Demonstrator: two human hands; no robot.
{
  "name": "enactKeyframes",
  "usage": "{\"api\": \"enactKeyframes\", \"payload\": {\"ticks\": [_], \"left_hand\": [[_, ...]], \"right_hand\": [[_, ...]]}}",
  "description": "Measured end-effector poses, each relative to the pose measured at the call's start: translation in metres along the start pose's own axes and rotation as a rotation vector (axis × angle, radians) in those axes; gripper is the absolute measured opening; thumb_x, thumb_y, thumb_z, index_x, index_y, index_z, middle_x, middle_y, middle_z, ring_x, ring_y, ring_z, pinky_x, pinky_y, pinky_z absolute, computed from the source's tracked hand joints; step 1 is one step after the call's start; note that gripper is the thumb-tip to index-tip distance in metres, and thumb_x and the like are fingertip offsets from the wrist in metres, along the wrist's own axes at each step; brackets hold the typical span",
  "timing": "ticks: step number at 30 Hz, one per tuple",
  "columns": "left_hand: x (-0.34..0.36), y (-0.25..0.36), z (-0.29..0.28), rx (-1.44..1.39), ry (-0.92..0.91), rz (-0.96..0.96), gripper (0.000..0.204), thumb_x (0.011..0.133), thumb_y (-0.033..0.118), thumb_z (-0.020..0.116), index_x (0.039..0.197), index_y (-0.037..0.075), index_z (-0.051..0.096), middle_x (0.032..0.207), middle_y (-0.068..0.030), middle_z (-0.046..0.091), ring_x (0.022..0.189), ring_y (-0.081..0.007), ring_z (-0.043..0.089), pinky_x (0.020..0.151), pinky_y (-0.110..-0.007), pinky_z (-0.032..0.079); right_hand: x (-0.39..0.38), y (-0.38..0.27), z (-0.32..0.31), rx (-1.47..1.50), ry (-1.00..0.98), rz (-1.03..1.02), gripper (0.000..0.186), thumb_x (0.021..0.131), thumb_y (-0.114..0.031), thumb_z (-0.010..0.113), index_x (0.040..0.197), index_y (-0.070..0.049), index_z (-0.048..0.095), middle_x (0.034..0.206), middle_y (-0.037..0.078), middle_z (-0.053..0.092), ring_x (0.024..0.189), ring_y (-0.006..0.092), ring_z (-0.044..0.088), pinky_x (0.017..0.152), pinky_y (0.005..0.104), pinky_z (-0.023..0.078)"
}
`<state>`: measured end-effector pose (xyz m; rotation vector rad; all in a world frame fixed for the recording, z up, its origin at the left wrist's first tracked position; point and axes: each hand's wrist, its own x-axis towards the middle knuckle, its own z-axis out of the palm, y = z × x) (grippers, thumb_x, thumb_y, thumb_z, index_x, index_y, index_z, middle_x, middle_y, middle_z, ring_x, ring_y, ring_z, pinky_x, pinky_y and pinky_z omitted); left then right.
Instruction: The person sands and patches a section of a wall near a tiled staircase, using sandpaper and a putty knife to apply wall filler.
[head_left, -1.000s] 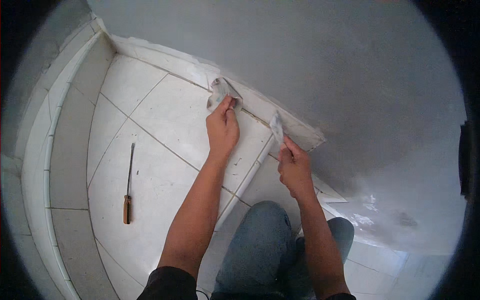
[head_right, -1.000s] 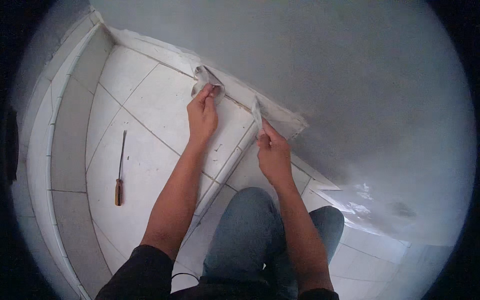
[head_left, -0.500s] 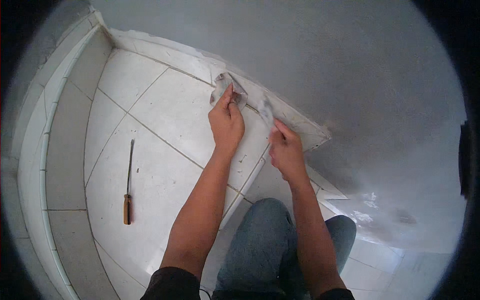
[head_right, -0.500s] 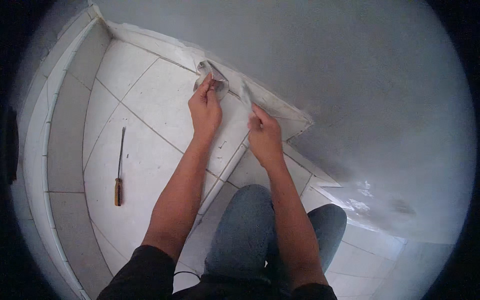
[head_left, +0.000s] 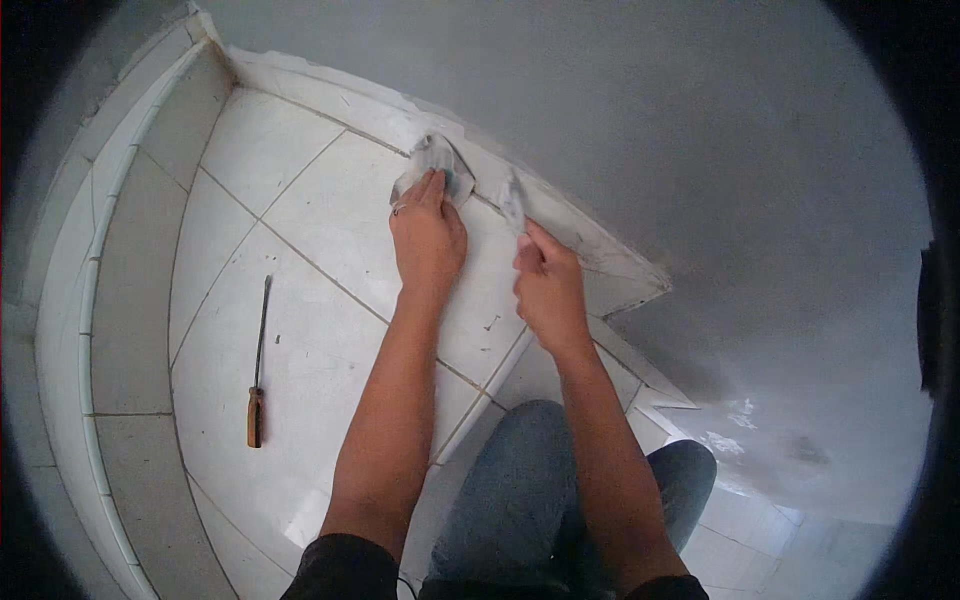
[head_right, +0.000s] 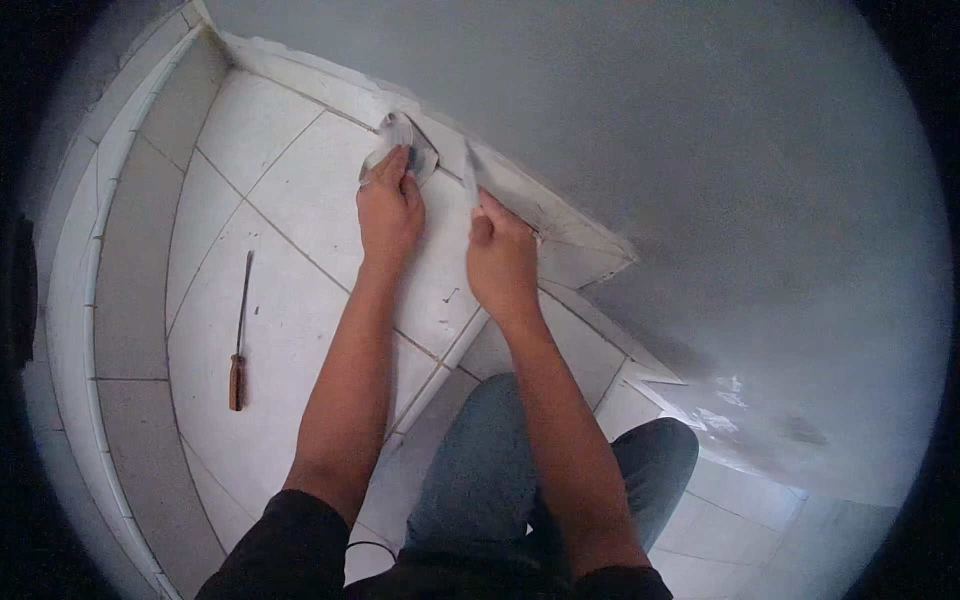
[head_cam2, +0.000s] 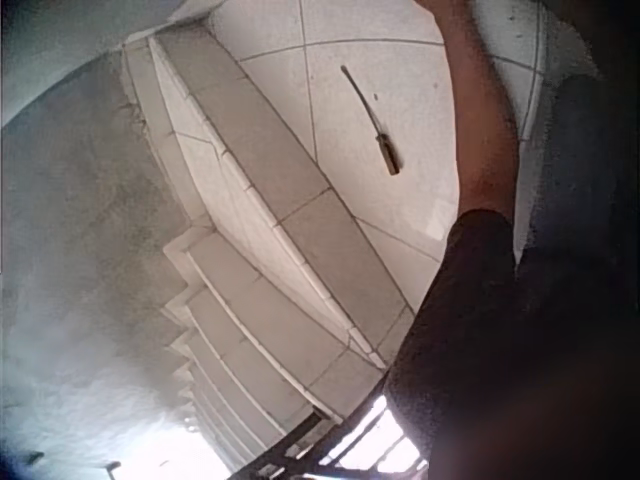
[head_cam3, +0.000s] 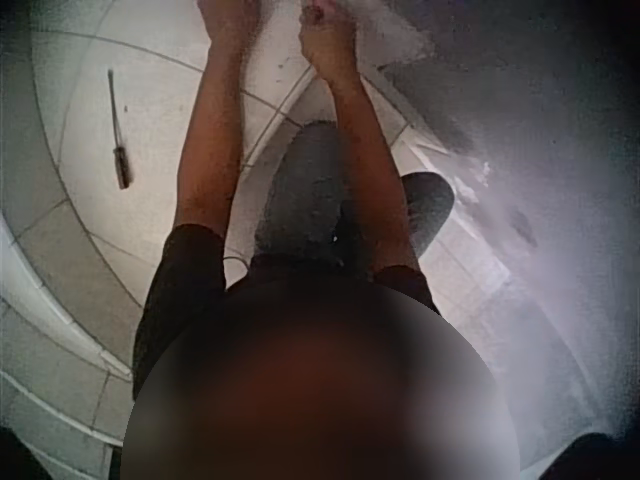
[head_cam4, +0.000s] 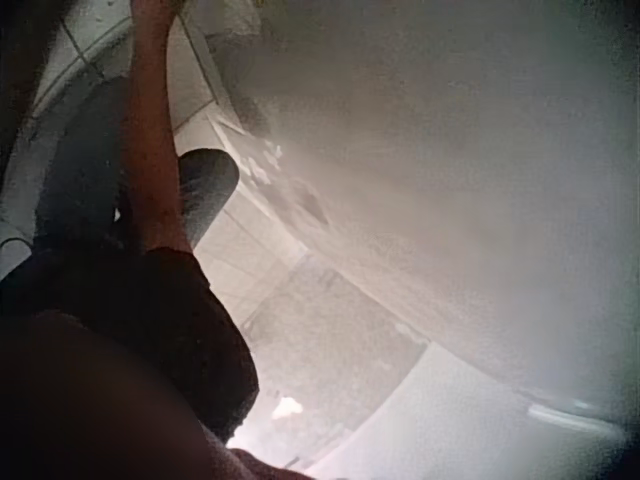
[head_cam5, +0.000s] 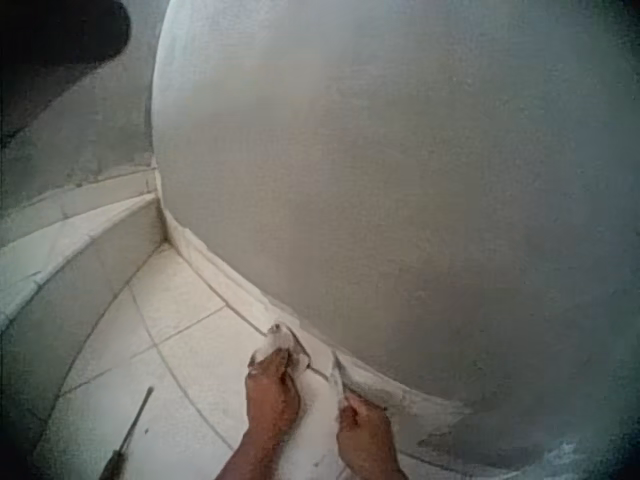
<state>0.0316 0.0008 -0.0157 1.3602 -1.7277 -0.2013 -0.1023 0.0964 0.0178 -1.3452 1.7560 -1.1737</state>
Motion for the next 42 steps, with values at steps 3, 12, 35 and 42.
{"api": "enactKeyframes", "payload": {"ticks": [3,12,35,42], "left_hand": [[-0.001,0.0,0.004,0.182,0.064,0.018,0.035,0.087,0.005,0.054,0.119,-0.006,0.063,0.128,-0.0229,0.062,0.124,-0.037,0.054,0.108,-0.046,0.037],[0.0,0.0,0.0,0.139,-0.027,-0.016,0.036,0.085,0.002,0.054,0.119,-0.005,0.064,0.13,-0.0224,0.061,0.127,-0.0394,0.051,0.111,-0.052,0.034],[0.001,0.001,0.001,0.118,-0.049,0.005,0.033,0.082,0.0,0.053,0.113,-0.004,0.066,0.118,-0.0222,0.066,0.123,-0.0373,0.054,0.106,-0.048,0.038],[0.0,0.001,0.0,0.08,-0.007,0.0,0.034,0.081,0.0,0.053,0.112,-0.003,0.067,0.119,-0.0215,0.065,0.123,-0.0375,0.054,0.106,-0.048,0.037]], "right_hand": [[-0.006,0.003,-0.002,-0.07,0.068,0.012,0.034,0.099,-0.014,0.05,0.129,0.0,0.059,0.092,0.025,0.067,0.084,0.0338,0.068,0.083,0.0411,0.05],[0.005,-0.003,0.017,-0.194,0.016,-0.049,0.038,0.103,-0.017,0.047,0.139,-0.005,0.055,0.078,0.003,0.055,0.054,0.0083,0.045,0.046,0.0261,0.04],[0.002,-0.009,0.035,-0.143,0.145,0.038,0.036,0.098,-0.008,0.048,0.13,0.003,0.058,0.11,0.025,0.068,0.097,0.0352,0.068,0.089,0.0388,0.05],[-0.002,-0.012,0.04,-0.237,0.183,-0.033,0.036,0.097,-0.007,0.048,0.13,0.002,0.058,0.106,0.026,0.067,0.092,0.0394,0.067,0.087,0.0379,0.05]]}}
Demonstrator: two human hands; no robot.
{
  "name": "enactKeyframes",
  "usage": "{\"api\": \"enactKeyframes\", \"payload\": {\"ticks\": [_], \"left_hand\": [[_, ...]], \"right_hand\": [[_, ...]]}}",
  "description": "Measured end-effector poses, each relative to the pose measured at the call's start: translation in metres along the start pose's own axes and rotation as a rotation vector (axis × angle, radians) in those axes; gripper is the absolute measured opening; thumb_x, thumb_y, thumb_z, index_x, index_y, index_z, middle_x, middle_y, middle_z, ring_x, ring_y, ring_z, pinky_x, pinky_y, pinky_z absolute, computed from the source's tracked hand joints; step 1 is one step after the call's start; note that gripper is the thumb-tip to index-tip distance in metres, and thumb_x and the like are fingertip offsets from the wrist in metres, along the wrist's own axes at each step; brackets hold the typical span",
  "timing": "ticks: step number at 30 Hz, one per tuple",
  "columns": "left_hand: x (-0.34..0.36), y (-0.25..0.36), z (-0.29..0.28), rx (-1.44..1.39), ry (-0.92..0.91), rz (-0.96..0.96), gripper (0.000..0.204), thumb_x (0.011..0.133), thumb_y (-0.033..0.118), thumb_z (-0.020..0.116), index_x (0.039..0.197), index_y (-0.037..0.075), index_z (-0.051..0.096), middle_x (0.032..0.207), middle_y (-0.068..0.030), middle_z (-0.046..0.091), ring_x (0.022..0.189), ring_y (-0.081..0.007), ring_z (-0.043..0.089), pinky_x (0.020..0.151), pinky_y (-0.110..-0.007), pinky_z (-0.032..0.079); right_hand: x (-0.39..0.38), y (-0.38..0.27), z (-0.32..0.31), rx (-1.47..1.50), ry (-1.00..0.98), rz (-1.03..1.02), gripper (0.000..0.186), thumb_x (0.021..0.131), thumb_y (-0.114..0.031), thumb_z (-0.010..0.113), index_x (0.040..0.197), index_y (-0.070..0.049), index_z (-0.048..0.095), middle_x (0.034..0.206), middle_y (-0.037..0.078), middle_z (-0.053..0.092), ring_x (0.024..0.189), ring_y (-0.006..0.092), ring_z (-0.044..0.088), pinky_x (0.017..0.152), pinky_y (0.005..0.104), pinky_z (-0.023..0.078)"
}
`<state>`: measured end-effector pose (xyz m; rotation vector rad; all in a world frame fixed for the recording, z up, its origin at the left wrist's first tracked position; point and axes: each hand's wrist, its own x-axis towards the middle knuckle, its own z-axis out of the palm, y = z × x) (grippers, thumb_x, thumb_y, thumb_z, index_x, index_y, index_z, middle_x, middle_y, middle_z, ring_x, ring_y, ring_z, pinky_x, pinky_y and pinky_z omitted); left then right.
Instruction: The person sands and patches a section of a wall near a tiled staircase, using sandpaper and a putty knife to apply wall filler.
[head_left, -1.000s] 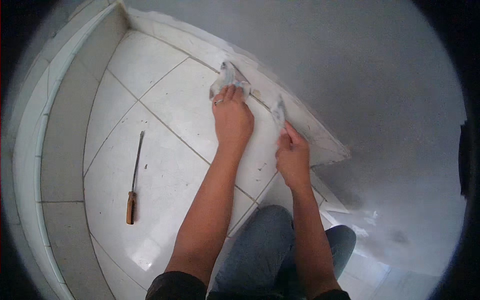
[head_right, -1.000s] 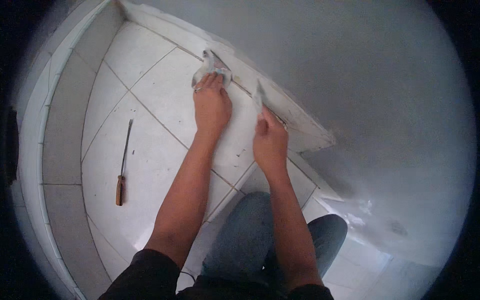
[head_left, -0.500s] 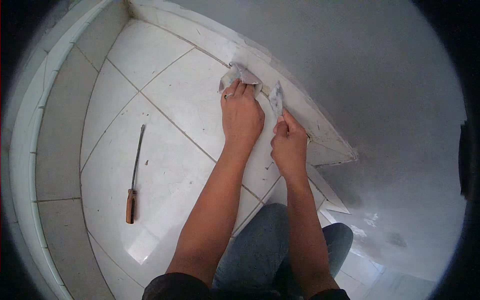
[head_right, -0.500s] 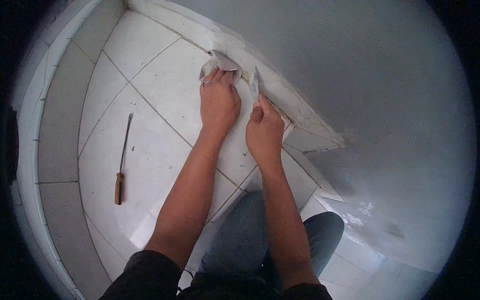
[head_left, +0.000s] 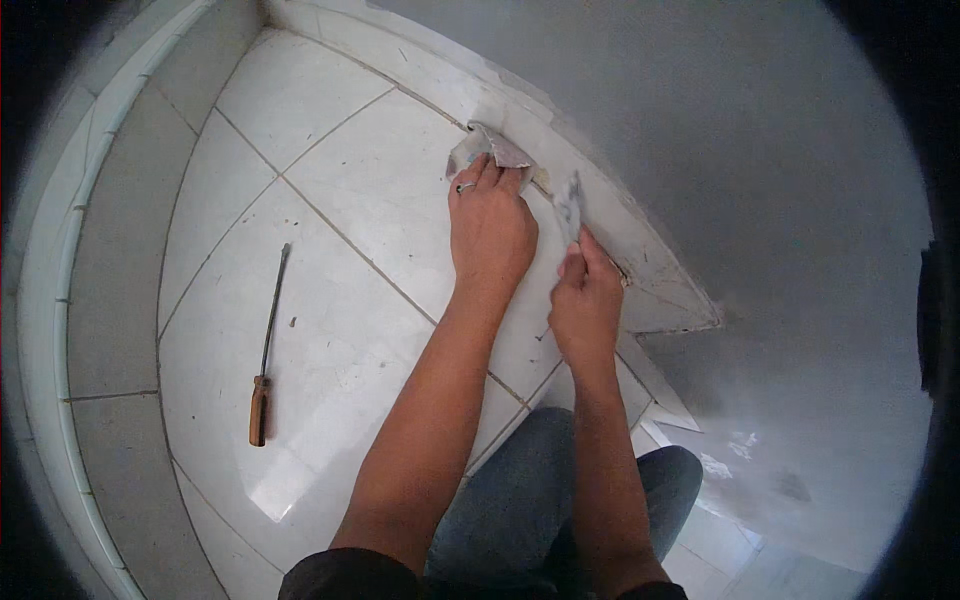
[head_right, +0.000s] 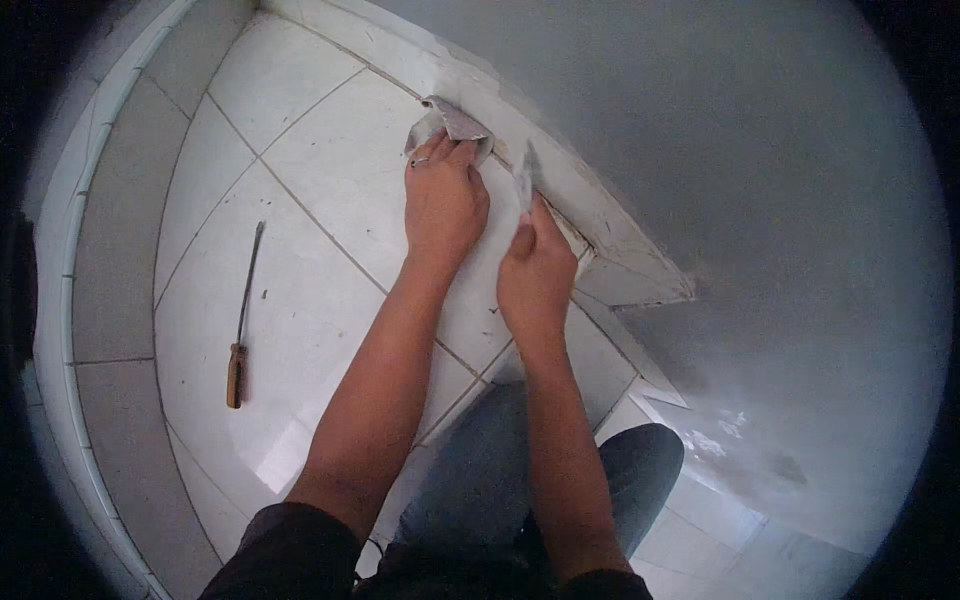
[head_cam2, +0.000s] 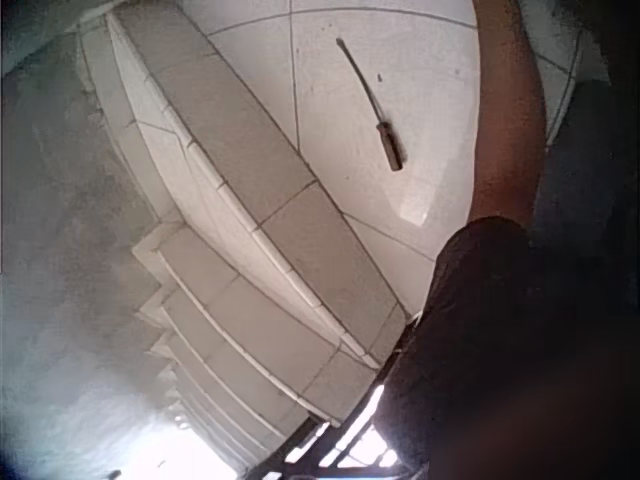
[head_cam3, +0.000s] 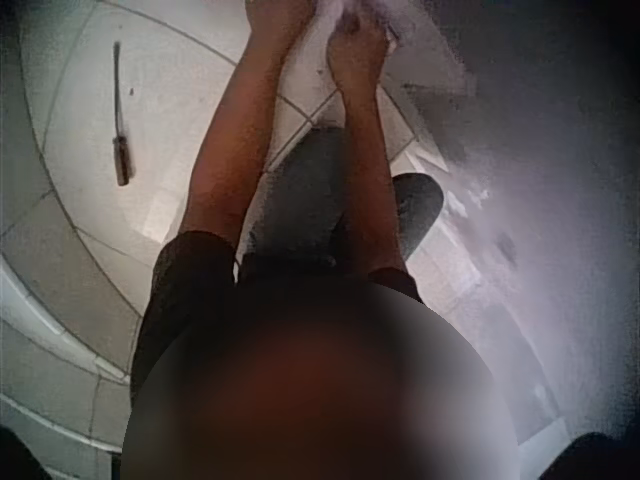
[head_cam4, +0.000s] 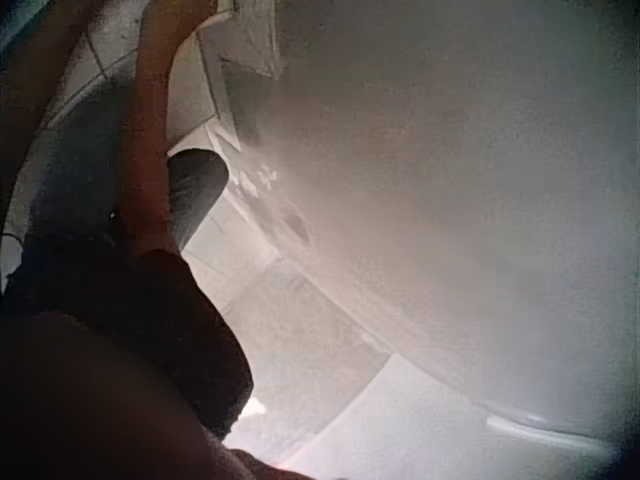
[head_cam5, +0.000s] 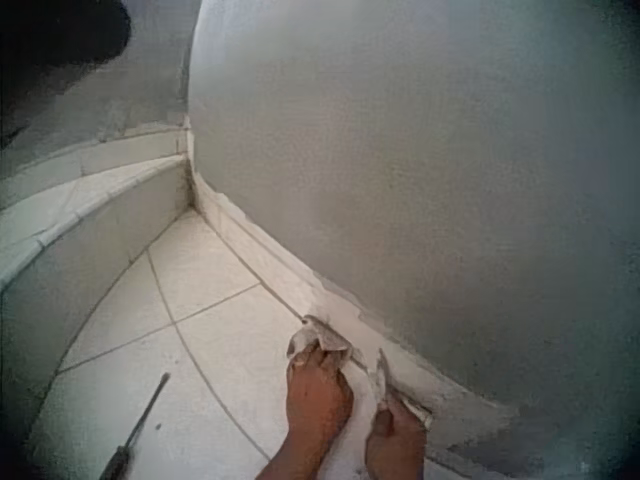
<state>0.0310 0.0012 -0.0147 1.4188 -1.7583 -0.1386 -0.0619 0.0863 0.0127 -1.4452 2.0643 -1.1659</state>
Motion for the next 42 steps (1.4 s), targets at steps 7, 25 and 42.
{"api": "enactKeyframes", "payload": {"ticks": [7,25,42], "left_hand": [[0.0,0.0,0.0,-0.014,0.017,0.019,0.034,0.081,0.0,0.053,0.112,-0.003,0.067,0.119,-0.0225,0.065,0.122,-0.0385,0.055,0.105,-0.048,0.039],[-0.002,-0.007,0.006,-0.122,0.112,0.035,0.029,0.081,-0.001,0.052,0.106,-0.005,0.066,0.116,-0.0253,0.065,0.116,-0.04,0.058,0.101,-0.048,0.043],[-0.028,0.089,0.001,-0.099,-0.298,-0.141,0.053,0.097,0.03,0.038,0.131,-0.009,0.052,0.145,-0.0277,0.045,0.145,-0.0401,0.029,0.118,-0.061,0.008]], "right_hand": [[0.007,0.009,0.007,0.188,-0.072,0.097,0.038,0.103,-0.014,0.045,0.138,-0.003,0.055,0.074,0.0,0.052,0.05,0.0054,0.045,0.039,0.0251,0.038],[0.02,0.0,0.019,0.193,-0.093,0.141,0.041,0.102,-0.015,0.047,0.14,-0.001,0.051,0.074,0.002,0.055,0.052,0.0062,0.048,0.038,0.0258,0.039],[-0.105,0.032,-0.21,0.311,-0.365,0.138,0.041,0.105,-0.024,0.049,0.138,0.0,0.053,0.076,-0.001,0.053,0.057,0.0066,0.045,0.052,0.0246,0.042]]}}
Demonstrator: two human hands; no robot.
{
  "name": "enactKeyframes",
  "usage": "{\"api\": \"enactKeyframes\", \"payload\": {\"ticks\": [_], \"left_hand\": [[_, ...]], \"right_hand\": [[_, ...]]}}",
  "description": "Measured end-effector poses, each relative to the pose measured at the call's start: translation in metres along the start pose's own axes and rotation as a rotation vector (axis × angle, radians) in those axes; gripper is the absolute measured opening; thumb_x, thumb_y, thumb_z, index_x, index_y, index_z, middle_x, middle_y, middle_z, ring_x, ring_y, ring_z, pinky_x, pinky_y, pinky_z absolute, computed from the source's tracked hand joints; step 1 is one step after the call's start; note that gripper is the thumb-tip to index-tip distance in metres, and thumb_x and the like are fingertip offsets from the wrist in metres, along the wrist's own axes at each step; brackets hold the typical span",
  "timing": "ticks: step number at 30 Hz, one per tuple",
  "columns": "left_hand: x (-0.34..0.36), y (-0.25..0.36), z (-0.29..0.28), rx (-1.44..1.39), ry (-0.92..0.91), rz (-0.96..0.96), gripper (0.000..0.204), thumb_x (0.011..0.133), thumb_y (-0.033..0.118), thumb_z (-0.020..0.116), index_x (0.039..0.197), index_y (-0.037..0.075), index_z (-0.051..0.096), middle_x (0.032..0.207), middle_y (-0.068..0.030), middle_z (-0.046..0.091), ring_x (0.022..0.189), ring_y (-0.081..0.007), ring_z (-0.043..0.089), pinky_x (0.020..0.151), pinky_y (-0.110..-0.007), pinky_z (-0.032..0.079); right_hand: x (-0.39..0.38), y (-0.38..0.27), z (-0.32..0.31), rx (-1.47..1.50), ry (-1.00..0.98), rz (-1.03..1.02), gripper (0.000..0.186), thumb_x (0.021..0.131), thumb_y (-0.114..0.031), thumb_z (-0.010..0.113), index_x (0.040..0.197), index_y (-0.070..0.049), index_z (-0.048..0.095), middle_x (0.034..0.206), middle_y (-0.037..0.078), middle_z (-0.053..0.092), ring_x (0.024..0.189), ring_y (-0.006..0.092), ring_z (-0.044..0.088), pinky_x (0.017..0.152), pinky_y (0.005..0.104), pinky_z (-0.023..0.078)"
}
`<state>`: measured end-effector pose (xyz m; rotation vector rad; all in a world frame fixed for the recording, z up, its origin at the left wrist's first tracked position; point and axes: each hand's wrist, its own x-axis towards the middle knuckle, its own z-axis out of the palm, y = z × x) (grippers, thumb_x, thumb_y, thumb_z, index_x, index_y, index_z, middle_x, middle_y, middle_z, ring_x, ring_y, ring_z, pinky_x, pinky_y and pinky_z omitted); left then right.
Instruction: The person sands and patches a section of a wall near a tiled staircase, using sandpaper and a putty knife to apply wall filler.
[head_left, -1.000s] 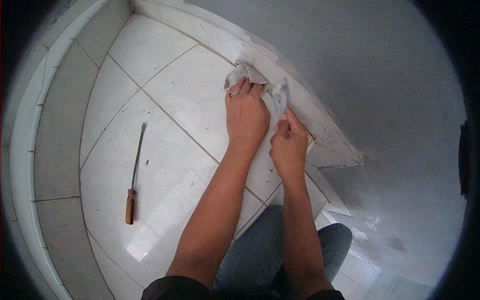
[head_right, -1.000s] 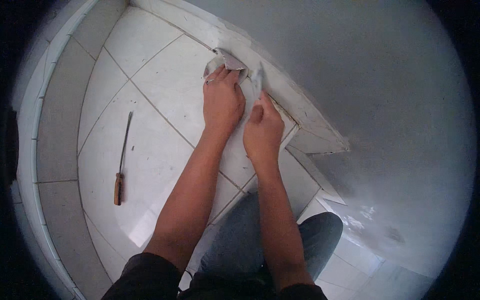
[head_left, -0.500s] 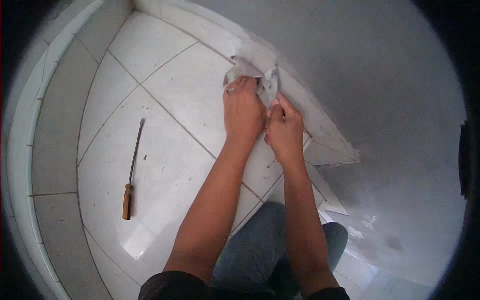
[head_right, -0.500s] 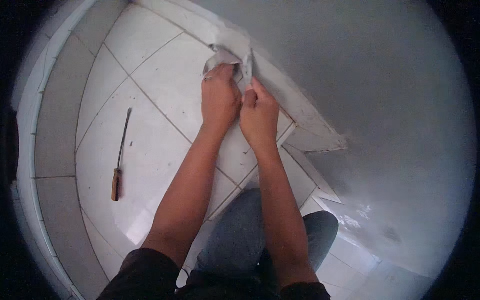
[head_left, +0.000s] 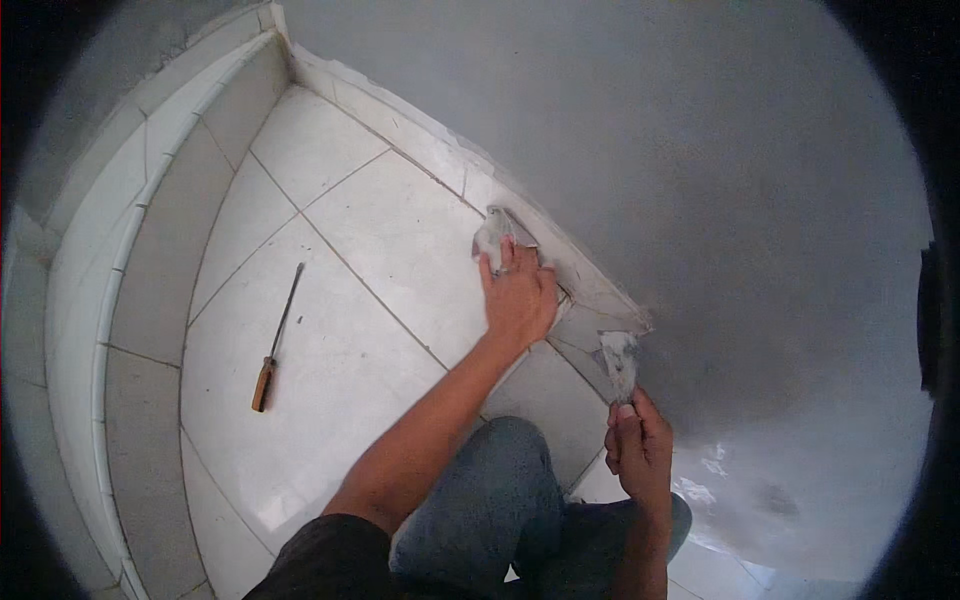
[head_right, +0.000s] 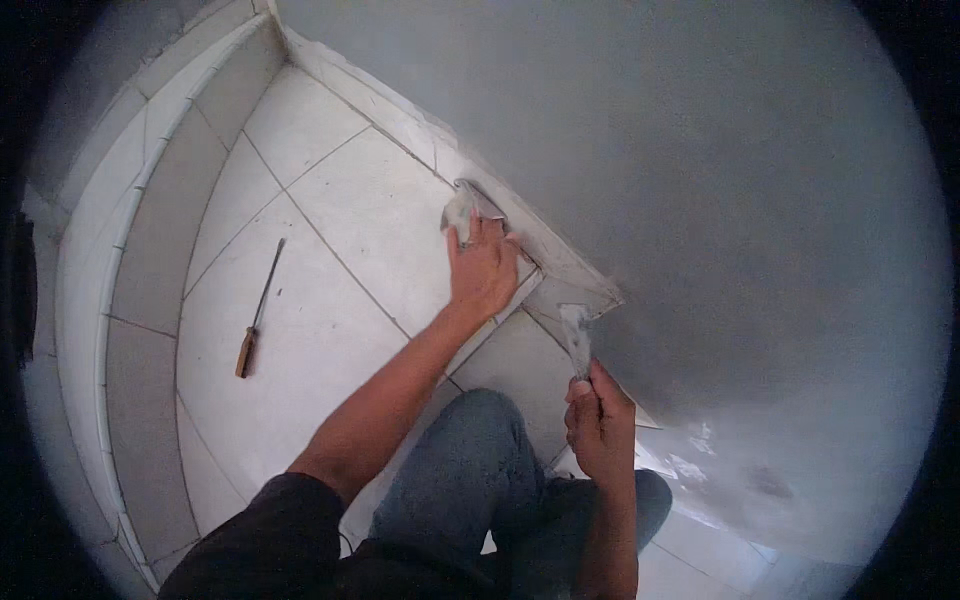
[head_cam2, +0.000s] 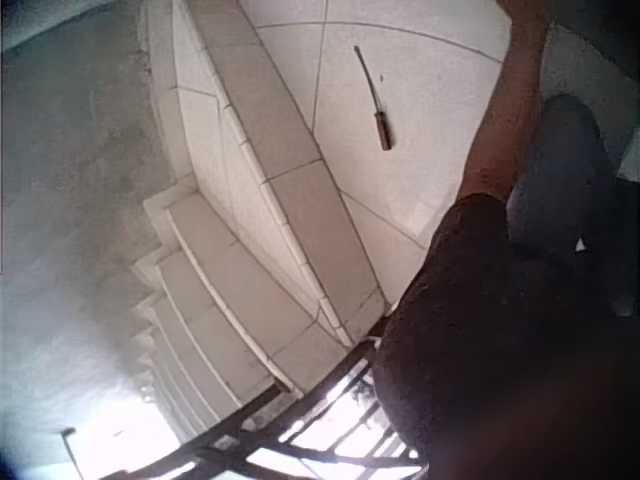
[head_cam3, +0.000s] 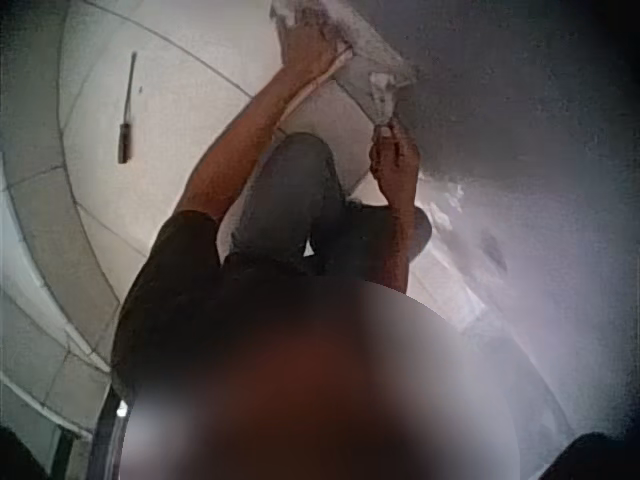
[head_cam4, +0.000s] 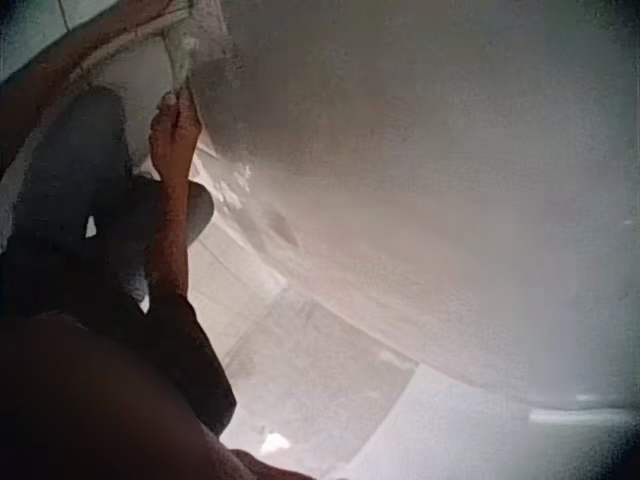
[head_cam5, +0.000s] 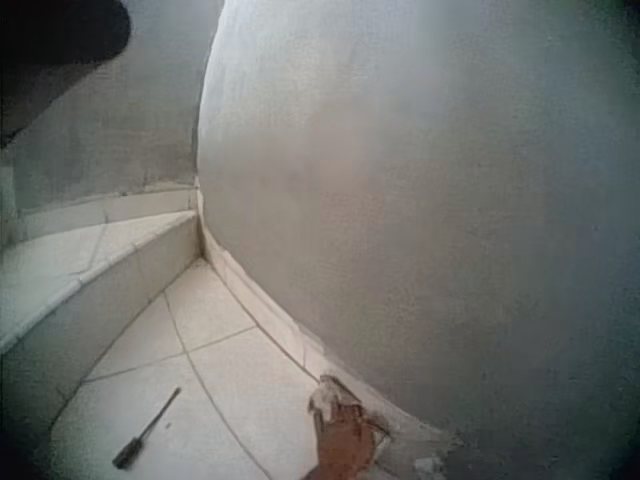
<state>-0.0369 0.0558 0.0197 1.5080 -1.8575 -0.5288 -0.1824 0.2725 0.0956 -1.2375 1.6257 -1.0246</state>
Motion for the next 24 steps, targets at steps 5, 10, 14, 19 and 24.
{"api": "enactKeyframes", "payload": {"ticks": [5,10,14,19,24], "left_hand": [[0.028,-0.004,-0.003,0.157,0.15,-0.174,0.05,0.101,0.031,0.031,0.126,-0.006,0.054,0.14,-0.0258,0.048,0.143,-0.0436,0.028,0.114,-0.066,0.013],[0.011,-0.019,0.016,0.176,0.015,0.036,0.052,0.095,0.029,0.039,0.127,-0.011,0.052,0.142,-0.0294,0.046,0.146,-0.044,0.022,0.115,-0.067,0.005],[0.02,-0.005,-0.007,0.222,0.023,-0.094,0.051,0.091,0.028,0.046,0.125,-0.009,0.053,0.139,-0.0301,0.048,0.145,-0.0432,0.025,0.114,-0.069,0.008],[0.027,-0.005,-0.034,0.353,-0.217,-0.015,0.049,0.087,0.022,0.05,0.126,-0.008,0.053,0.138,-0.0262,0.051,0.145,-0.0394,0.027,0.112,-0.071,0.012],[-0.02,-0.055,0.008,0.177,-0.102,0.271,0.058,0.095,0.023,0.043,0.148,0.001,0.037,0.156,-0.0207,0.033,0.148,-0.0342,0.024,0.119,-0.061,0.013]], "right_hand": [[-0.005,0.026,-0.016,0.029,0.0,0.099,0.041,0.105,-0.024,0.049,0.137,0.0,0.052,0.075,0.0,0.053,0.058,0.0062,0.046,0.053,0.0244,0.042],[-0.003,0.042,-0.026,-0.118,-0.022,0.033,0.039,0.104,-0.02,0.047,0.136,0.001,0.053,0.078,0.004,0.055,0.062,0.0094,0.05,0.058,0.026,0.044],[0.0,0.05,-0.028,-0.148,0.006,-0.09,0.042,0.103,-0.021,0.049,0.139,0.001,0.052,0.085,0.009,0.06,0.072,0.015,0.054,0.07,0.0296,0.047],[0.001,0.051,-0.028,-0.118,0.051,-0.087,0.041,0.102,-0.019,0.05,0.138,-0.001,0.055,0.086,0.009,0.059,0.076,0.0156,0.054,0.073,0.0295,0.047],[0.007,0.045,-0.011,-0.064,0.067,0.039,0.048,0.1,-0.015,0.055,0.146,-0.005,0.047,0.094,0.008,0.058,0.081,0.0121,0.055,0.071,0.0255,0.049]]}}
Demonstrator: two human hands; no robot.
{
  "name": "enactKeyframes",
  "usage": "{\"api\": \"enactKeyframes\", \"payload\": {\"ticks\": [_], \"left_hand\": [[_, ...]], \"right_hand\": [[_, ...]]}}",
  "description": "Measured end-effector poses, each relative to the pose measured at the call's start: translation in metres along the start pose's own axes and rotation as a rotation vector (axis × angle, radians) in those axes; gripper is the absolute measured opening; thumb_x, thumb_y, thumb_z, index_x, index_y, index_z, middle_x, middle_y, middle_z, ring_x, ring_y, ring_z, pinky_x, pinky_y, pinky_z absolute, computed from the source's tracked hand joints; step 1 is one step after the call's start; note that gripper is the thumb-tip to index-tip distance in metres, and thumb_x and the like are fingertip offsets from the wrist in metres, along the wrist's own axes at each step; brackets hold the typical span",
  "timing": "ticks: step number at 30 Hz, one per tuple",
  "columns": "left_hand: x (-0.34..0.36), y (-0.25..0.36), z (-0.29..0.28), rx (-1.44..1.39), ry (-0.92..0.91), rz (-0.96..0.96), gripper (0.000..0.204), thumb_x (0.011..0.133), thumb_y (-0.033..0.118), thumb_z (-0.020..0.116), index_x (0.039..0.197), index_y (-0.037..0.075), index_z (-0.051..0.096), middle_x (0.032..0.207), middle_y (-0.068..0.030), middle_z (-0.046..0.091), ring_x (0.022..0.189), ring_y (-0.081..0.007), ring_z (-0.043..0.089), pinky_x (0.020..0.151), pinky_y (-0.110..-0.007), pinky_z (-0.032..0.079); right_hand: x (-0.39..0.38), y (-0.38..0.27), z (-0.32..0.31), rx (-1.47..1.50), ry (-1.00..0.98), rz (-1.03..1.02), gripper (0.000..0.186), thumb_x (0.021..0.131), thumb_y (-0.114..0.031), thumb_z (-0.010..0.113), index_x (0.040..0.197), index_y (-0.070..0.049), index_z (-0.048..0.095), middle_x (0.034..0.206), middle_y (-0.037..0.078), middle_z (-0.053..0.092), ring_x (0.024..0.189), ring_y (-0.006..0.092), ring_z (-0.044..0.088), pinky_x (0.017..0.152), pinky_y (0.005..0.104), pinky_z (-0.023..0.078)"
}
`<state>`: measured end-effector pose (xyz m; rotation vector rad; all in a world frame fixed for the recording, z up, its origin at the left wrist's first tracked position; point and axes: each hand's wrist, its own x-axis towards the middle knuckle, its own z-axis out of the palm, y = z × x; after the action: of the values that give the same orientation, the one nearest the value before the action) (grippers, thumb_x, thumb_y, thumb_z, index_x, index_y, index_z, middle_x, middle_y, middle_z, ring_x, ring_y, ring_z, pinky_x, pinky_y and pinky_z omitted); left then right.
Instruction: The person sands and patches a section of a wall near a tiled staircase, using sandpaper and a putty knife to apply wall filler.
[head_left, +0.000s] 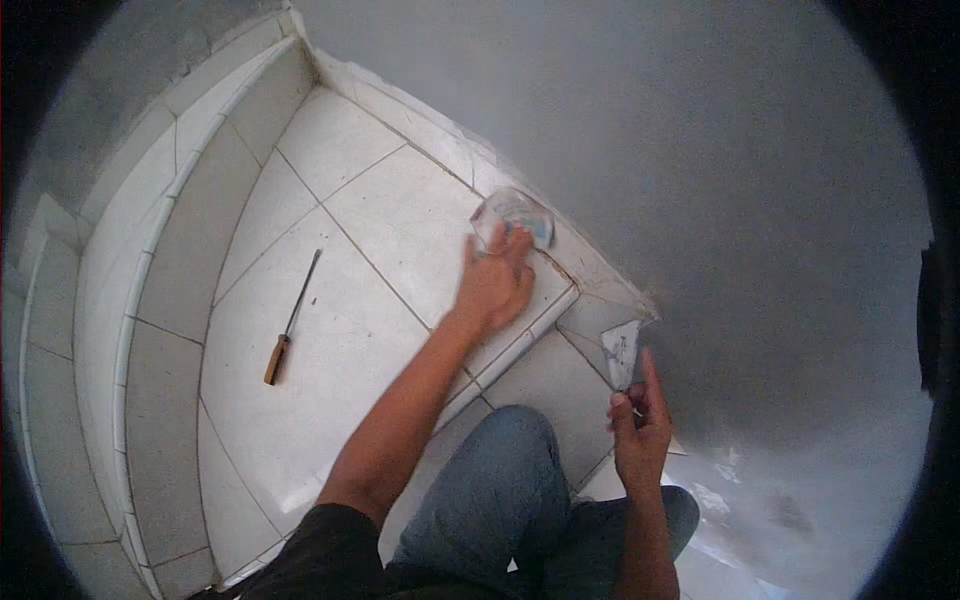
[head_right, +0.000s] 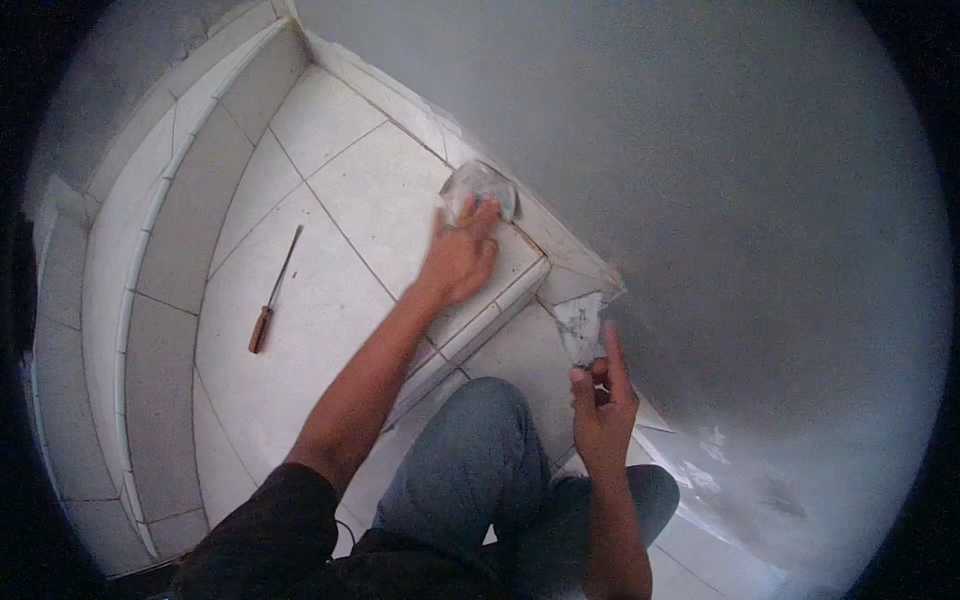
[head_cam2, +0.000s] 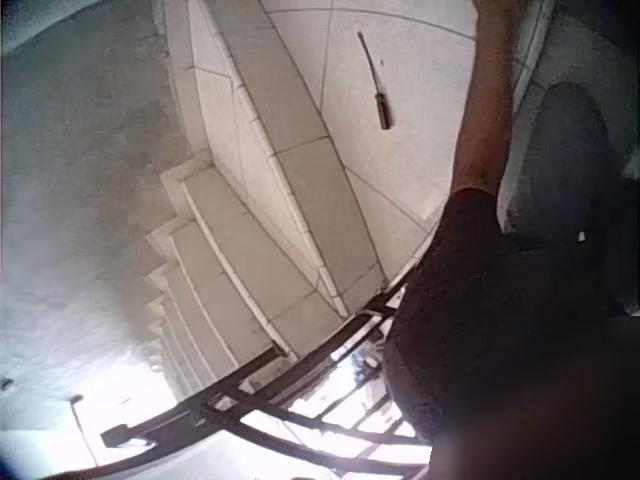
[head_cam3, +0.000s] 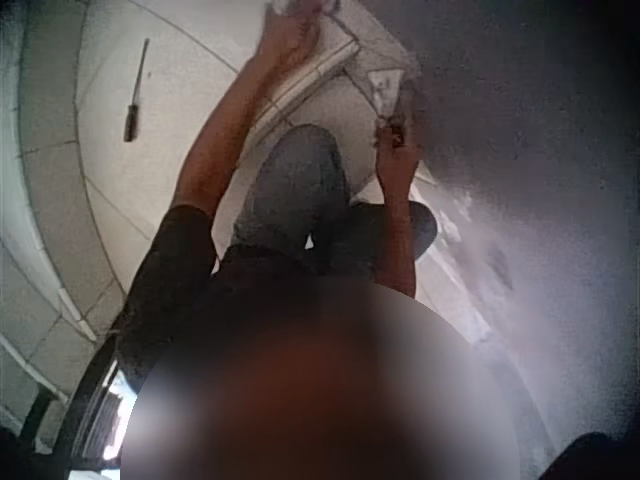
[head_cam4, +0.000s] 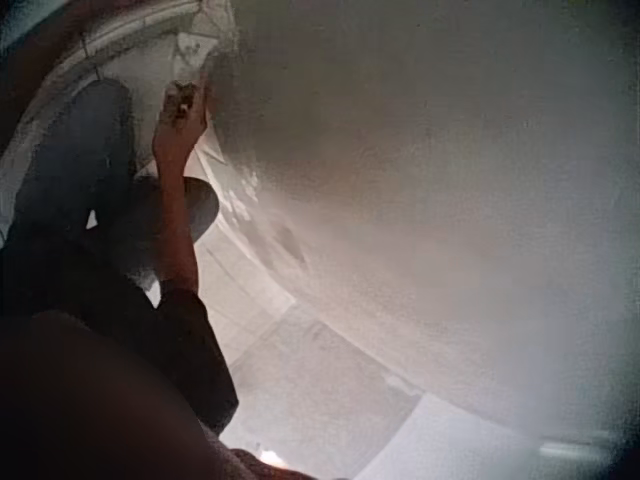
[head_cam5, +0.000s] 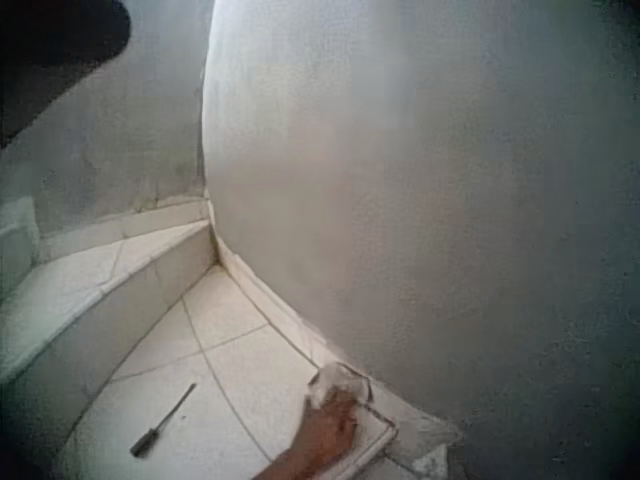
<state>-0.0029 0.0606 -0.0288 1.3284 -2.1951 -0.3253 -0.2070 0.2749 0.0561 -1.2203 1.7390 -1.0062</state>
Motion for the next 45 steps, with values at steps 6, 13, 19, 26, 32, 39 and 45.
{"api": "enactKeyframes", "payload": {"ticks": [6,13,19,26,32,39,45], "left_hand": [[0.013,-0.112,-0.05,0.445,0.28,-0.277,0.049,0.096,0.033,0.052,0.136,0.005,0.054,0.144,-0.0162,0.051,0.137,-0.035,0.042,0.11,-0.058,0.032],[0.017,-0.121,-0.073,0.062,0.468,-0.361,0.029,0.092,0.03,0.057,0.101,0.008,0.073,0.089,-0.018,0.071,0.099,-0.0369,0.065,0.085,-0.047,0.05],[0.016,-0.121,-0.087,-0.2,0.418,-0.447,0.034,0.091,0.033,0.057,0.1,0.005,0.073,0.085,-0.0192,0.072,0.078,-0.0363,0.069,0.075,-0.045,0.053],[0.017,-0.125,-0.084,-0.15,0.38,-0.424,0.032,0.09,0.03,0.057,0.099,0.003,0.073,0.086,-0.0155,0.073,0.077,-0.0333,0.07,0.077,-0.043,0.055],[0.017,-0.125,-0.086,-0.117,0.389,-0.412,0.03,0.091,0.029,0.058,0.099,0.004,0.073,0.085,-0.0163,0.072,0.076,-0.0342,0.069,0.076,-0.043,0.055],[0.018,-0.124,-0.089,-0.123,0.421,-0.396,0.027,0.089,0.027,0.06,0.096,0.004,0.073,0.084,-0.018,0.072,0.077,-0.0348,0.069,0.077,-0.043,0.054],[0.018,-0.126,-0.086,-0.116,0.466,-0.383,0.027,0.089,0.026,0.06,0.094,0.004,0.073,0.085,-0.0175,0.072,0.075,-0.0349,0.069,0.076,-0.042,0.055]], "right_hand": [[0.002,-0.022,0.035,0.36,0.061,0.006,0.045,0.097,-0.004,0.053,0.14,-0.002,0.04,0.096,0.008,0.061,0.062,0.0115,0.058,0.048,0.0236,0.049],[0.076,-0.065,0.078,0.079,-0.156,0.034,0.028,0.103,-0.009,0.04,0.129,0.0,0.045,0.094,0.013,0.062,0.046,0.0112,0.054,0.038,0.0286,0.046],[0.144,-0.088,0.134,-0.331,-0.063,-0.075,0.03,0.103,-0.011,0.039,0.127,0.006,0.042,0.075,0.016,0.063,0.044,0.016,0.058,0.039,0.0335,0.048],[0.163,-0.098,0.174,-0.649,0.067,-0.021,0.037,0.101,-0.007,0.041,0.13,0.015,0.035,0.069,0.024,0.063,0.047,0.0273,0.064,0.043,0.0388,0.051],[0.166,-0.102,0.192,-0.655,0.118,-0.017,0.04,0.099,-0.007,0.041,0.132,0.015,0.035,0.073,0.026,0.066,0.057,0.0343,0.068,0.057,0.0446,0.055],[0.174,-0.09,0.195,-0.815,0.148,-0.177,0.044,0.098,-0.008,0.042,0.135,0.014,0.035,0.078,0.031,0.066,0.063,0.0389,0.069,0.063,0.0467,0.055],[0.171,-0.098,0.193,-0.64,0.144,0.07,0.044,0.097,-0.007,0.042,0.134,0.015,0.035,0.081,0.032,0.065,0.061,0.0411,0.068,0.067,0.0479,0.055]]}}
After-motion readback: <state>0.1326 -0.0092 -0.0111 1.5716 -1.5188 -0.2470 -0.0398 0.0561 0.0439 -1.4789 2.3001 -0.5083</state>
